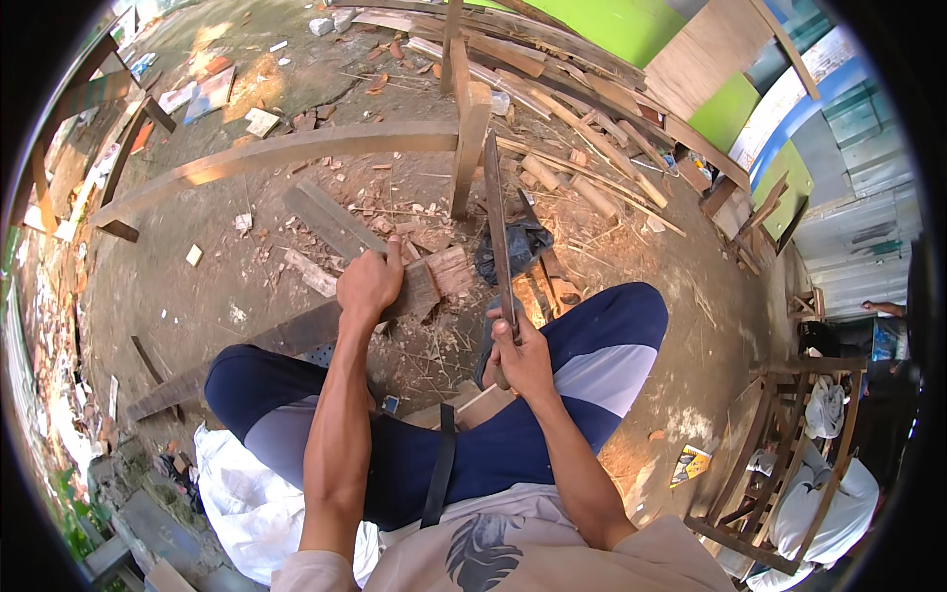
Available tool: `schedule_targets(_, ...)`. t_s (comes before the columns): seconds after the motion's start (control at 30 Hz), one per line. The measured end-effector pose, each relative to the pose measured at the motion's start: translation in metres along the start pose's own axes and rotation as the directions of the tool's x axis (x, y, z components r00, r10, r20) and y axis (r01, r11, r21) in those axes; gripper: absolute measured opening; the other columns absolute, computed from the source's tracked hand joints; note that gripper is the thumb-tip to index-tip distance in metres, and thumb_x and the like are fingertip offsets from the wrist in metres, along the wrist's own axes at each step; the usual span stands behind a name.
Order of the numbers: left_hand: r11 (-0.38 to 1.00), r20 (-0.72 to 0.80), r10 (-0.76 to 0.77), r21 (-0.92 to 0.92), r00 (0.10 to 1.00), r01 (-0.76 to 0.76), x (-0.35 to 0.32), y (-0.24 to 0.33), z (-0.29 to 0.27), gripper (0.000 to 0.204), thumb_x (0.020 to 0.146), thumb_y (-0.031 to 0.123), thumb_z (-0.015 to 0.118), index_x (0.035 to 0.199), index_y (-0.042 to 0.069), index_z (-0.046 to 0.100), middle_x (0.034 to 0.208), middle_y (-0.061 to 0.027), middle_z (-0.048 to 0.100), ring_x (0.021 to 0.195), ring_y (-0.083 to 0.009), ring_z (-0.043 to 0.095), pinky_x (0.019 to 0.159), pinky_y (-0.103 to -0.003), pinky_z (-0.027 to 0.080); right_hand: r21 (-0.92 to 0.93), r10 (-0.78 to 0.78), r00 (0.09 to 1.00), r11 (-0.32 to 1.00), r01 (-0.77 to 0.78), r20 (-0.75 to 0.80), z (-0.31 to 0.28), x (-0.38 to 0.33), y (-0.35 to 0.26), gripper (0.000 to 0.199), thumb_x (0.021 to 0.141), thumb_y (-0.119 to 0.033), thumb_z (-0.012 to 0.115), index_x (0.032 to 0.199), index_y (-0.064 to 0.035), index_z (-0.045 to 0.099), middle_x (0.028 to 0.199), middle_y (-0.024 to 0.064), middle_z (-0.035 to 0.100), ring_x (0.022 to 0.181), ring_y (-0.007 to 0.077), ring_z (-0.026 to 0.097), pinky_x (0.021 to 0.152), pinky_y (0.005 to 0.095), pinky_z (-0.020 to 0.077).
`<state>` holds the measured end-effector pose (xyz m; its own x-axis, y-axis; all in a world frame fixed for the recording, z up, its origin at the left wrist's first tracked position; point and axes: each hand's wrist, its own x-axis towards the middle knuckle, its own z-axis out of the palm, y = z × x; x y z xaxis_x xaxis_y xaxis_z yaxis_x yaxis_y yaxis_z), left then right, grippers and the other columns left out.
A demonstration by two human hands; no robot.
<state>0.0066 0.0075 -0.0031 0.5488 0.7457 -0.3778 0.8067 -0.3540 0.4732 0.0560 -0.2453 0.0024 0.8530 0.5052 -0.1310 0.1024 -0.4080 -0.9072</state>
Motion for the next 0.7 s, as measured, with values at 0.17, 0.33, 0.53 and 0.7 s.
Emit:
schedule_targets(0.17, 1.0, -0.05, 0.008, -0.019, 0.999, -0.009, -0.009, 0.002, -0.01, 0.074, 0.101, 0.056, 0.034, 0.095, -0.005, 0.075, 0.094, -0.0324, 0.07, 0.094, -0.0484, 0.069, 0.088, -0.053, 0.052, 0.166, 0.177, 0.978, 0.967, -0.193, 0.107, 0.009, -0.011, 0.007, 0.035, 0.101, -0.037, 0.063, 0.094, -0.0026, 0.063, 0.063, 0.002, 0.059, 0.051, 0.0065, 0.057, 0.048, 0.0254, 0.0432)
schedule_targets(0.33, 0.999, 0.023, -0.034, -0.021, 0.999, 0.034, -0.012, 0.005, -0.019, 0.076, 0.101, 0.058, 0.034, 0.101, -0.006, 0.074, 0.099, -0.0338, 0.069, 0.1, -0.0484, 0.067, 0.093, -0.052, 0.049, 0.206, 0.033, 0.999, 0.978, -0.032, -0.001, 0.012, -0.007, 0.0, 0.03, 0.103, -0.028, 0.058, 0.089, -0.0017, 0.059, 0.062, 0.0024, 0.059, 0.05, 0.0067, 0.056, 0.046, 0.0252, 0.0424)
schedule_targets(0.53, 0.999, 0.065, -0.05, -0.016, 0.997, 0.051, -0.013, 0.007, -0.021, 0.075, 0.1, 0.056, 0.036, 0.103, -0.01, 0.072, 0.103, -0.0344, 0.069, 0.103, -0.0475, 0.067, 0.093, -0.051, 0.05, -0.121, 0.081, 0.992, 0.99, -0.069, 0.093, 0.016, -0.009, 0.001, 0.031, 0.104, -0.026, 0.056, 0.083, -0.0041, 0.054, 0.061, 0.0013, 0.059, 0.05, 0.0056, 0.055, 0.045, 0.024, 0.0411)
schedule_targets(0.7, 0.998, 0.076, -0.052, -0.019, 0.996, 0.053, -0.016, 0.008, -0.025, 0.073, 0.1, 0.054, 0.037, 0.105, -0.009, 0.072, 0.106, -0.0343, 0.068, 0.107, -0.0465, 0.067, 0.095, -0.05, 0.05, 0.211, 0.122, 0.988, 0.972, -0.1, -0.092, 0.011, -0.016, -0.028, 0.03, 0.102, -0.028, 0.059, 0.09, -0.0011, 0.053, 0.059, 0.0098, 0.059, 0.05, 0.0173, 0.058, 0.05, 0.0361, 0.0435)
